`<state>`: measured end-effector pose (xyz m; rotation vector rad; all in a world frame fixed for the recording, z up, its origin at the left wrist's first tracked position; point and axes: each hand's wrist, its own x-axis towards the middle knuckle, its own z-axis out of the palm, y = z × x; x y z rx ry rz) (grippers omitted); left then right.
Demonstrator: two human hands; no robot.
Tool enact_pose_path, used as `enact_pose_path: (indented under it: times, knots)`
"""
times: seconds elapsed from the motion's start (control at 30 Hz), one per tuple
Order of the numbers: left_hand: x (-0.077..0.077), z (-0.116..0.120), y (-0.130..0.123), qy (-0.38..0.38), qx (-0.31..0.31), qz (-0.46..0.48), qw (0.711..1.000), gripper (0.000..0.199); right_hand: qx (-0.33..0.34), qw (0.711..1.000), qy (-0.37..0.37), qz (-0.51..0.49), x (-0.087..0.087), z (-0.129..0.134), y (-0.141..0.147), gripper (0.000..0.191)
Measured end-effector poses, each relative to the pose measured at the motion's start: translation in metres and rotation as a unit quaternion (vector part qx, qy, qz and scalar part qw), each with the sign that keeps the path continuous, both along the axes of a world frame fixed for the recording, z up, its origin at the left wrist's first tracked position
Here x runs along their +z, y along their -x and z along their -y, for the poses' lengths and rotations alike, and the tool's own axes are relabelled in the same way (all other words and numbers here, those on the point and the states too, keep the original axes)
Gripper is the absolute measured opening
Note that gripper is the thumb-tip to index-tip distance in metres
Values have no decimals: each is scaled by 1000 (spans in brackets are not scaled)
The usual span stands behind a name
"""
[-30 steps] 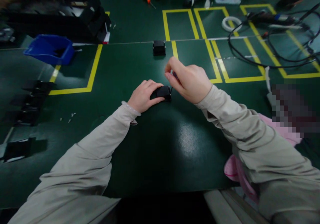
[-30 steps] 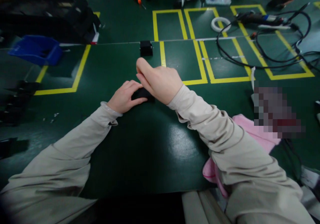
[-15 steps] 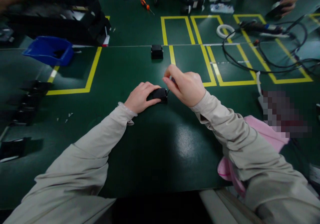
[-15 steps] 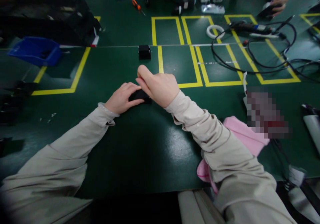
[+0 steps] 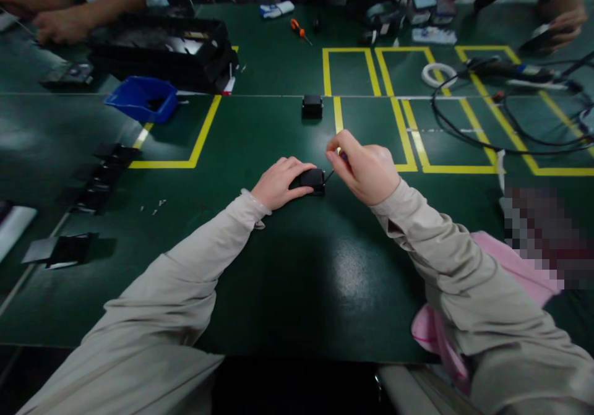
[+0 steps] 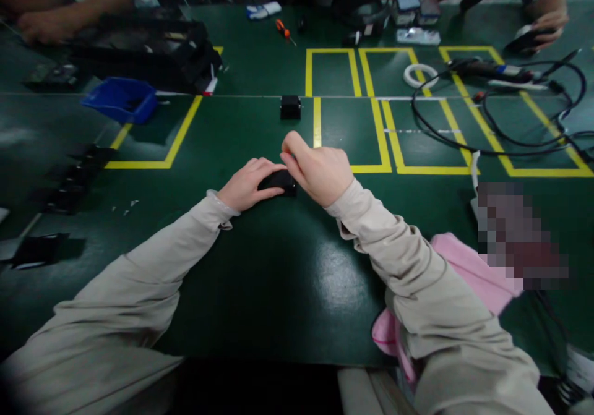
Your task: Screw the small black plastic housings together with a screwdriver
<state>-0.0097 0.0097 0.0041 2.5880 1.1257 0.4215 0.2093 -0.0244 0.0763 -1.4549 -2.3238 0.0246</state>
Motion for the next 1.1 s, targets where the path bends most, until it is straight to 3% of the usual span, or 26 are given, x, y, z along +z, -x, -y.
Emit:
enact_pose_path:
  times: [1.1]
  knots:
    - [-3,4,2,-3,7,-5,1000,58,8,999,-23,-26,-7,-3,-4,38]
